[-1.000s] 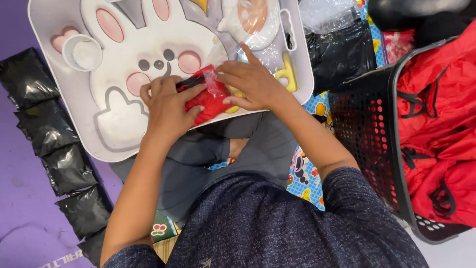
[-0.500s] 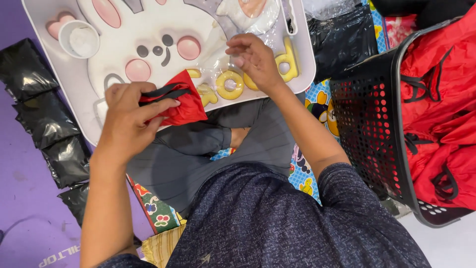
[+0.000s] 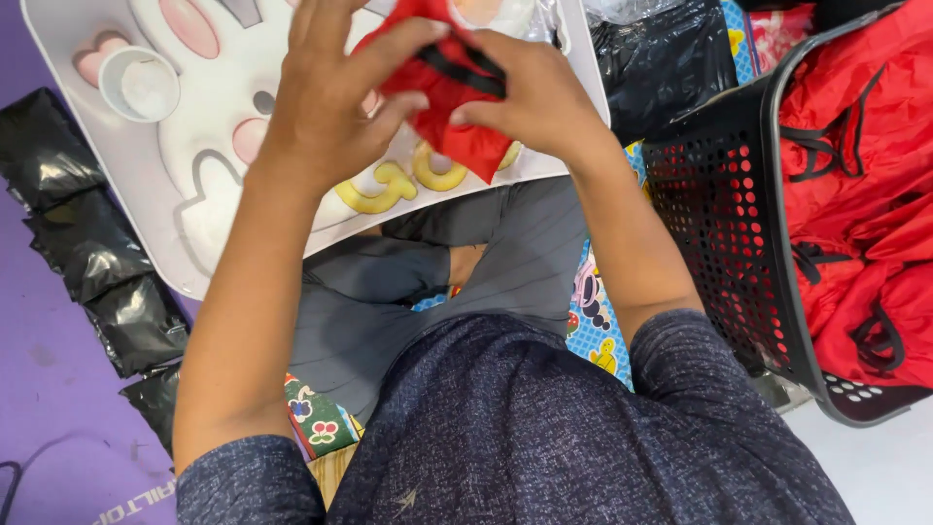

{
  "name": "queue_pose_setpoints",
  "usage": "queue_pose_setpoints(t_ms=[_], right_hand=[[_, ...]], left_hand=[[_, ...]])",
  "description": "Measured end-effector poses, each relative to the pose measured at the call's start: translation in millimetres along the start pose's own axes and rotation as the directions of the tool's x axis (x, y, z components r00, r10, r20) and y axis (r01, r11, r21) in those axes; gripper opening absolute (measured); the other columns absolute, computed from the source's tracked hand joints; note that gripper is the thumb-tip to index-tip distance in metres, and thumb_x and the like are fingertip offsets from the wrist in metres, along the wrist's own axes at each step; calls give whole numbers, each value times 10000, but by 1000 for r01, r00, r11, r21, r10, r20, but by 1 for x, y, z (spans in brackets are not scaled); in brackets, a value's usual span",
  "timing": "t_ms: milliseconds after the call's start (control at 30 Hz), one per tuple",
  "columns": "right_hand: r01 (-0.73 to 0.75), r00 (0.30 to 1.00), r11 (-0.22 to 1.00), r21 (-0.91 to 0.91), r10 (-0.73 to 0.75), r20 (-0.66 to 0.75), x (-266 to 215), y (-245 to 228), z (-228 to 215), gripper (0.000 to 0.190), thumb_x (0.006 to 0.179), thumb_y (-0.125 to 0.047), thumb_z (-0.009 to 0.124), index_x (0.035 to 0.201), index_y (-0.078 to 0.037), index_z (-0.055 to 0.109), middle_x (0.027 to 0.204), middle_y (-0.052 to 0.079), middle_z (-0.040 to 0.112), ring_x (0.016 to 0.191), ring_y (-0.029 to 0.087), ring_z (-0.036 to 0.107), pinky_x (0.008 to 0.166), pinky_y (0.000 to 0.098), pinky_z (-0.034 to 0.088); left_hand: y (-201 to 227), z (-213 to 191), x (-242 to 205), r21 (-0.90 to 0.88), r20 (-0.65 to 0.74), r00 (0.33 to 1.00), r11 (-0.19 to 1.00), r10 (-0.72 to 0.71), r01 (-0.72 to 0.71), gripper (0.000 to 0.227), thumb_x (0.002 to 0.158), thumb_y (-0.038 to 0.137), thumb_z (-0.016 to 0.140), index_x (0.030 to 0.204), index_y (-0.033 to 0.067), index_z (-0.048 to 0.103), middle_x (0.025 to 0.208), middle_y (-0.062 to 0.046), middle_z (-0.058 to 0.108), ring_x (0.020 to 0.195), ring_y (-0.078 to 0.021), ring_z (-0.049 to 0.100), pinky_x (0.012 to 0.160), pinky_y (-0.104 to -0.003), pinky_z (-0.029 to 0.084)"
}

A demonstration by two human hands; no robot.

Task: Folding red fabric covers and packing them into individual plastic bags.

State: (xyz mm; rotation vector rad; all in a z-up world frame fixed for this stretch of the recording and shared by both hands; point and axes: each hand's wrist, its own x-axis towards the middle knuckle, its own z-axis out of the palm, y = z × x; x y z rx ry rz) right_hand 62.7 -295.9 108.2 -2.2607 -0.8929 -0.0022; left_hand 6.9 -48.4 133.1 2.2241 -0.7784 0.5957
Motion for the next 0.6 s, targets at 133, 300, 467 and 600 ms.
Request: queue_pose_setpoints(t_ms=[133,300,467,600], right_hand=[[-306,916,776,552,398,-52,-47,53,32,232,812,-10,793,933,-23,595,863,13,553,768,123,495,750,236,473],[-126,879,534,836,451,-155,-78,69,47,588,858,183,677,1377,-42,518,1318,61,645,1195,174,621,1083,293,488],[99,825,506,857,440,-355,-81,71,58,566,937,173,653,1424,-75,504,1353,73,641,1209,194,612,1098,316,466],[100,783,480,871,502,-367,-69,61,66,456,977,118,668,1378,-60,545,1258,77,683,1101,179,646,1022,297,515]], left_hand=[[-18,50,-20,-135,-13,998,988,69,-71,300,884,-150,703,1149,-34,626,1244,-164,635,1092,-370,654,930,-448,537],[-28,76,-48,367,277,961,925,-6,-100,468,863,192,772,1311,147,645,1199,-8,619,1091,-203,575,886,-328,448],[-15,81,-72,544,145,985,839,-97,3,410,919,309,758,1287,131,719,1110,-61,572,968,-238,516,818,-342,434],[-6,88,-93,553,17,962,804,-271,217,487,881,93,724,1360,45,648,1230,-129,577,842,-275,560,745,-364,490]])
